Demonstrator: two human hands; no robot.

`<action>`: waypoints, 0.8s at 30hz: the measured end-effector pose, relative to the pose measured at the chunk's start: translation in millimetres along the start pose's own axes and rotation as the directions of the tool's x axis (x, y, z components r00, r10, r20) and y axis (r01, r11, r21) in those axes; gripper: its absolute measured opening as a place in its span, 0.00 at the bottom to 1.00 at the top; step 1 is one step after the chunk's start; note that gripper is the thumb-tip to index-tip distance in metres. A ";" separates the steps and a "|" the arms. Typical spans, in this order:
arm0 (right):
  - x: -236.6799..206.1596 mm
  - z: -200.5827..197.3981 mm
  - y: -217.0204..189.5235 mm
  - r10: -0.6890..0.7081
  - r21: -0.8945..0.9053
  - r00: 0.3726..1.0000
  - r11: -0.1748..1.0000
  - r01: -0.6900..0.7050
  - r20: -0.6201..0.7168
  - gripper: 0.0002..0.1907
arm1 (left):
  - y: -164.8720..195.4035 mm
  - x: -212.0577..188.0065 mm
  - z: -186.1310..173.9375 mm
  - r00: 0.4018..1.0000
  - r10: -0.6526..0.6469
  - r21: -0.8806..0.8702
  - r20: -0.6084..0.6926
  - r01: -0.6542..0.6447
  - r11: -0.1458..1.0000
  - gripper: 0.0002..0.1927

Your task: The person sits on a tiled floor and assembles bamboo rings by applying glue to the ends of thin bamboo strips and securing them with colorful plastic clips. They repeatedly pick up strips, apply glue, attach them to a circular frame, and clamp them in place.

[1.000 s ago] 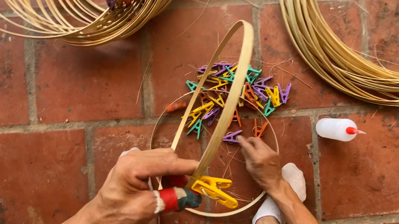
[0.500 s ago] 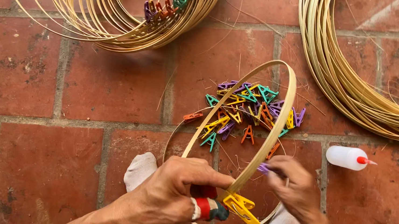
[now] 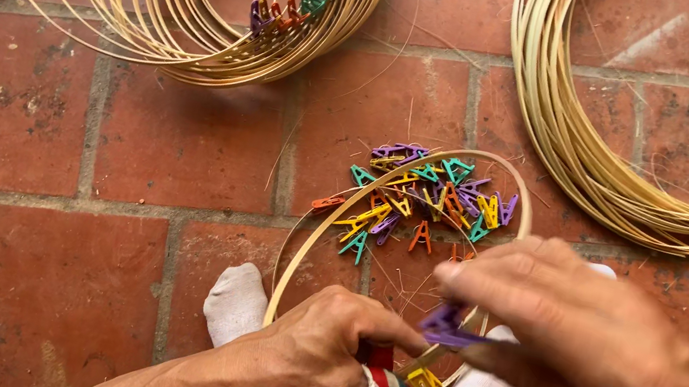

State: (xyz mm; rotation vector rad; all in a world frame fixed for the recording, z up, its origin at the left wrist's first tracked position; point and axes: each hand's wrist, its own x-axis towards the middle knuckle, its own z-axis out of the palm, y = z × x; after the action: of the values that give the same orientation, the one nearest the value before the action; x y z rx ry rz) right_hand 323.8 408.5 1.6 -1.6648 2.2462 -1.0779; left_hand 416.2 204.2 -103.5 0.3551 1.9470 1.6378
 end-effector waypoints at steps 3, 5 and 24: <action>13.5 -3.4 16.5 0.091 0.059 0.975 0.993 -0.105 0.205 0.15 | 3.3 0.3 -7.0 0.986 -0.165 -0.090 0.021 0.166 0.982 0.20; 22.7 12.0 31.1 0.190 0.095 0.891 0.964 -0.249 0.412 0.06 | 4.0 -1.6 -9.9 0.986 -0.162 -0.196 0.044 0.167 0.966 0.19; -17.7 43.4 56.3 0.115 0.183 0.993 0.976 -0.118 0.029 0.36 | -40.7 -48.0 -25.8 0.926 -0.372 -0.610 -0.056 0.263 0.747 0.43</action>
State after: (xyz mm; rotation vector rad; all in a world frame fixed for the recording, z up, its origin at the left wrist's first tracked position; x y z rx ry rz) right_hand 308.7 411.6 -70.0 -1.4459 2.1293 -1.1960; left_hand 446.4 148.5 -128.4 -0.3693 1.3843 1.9712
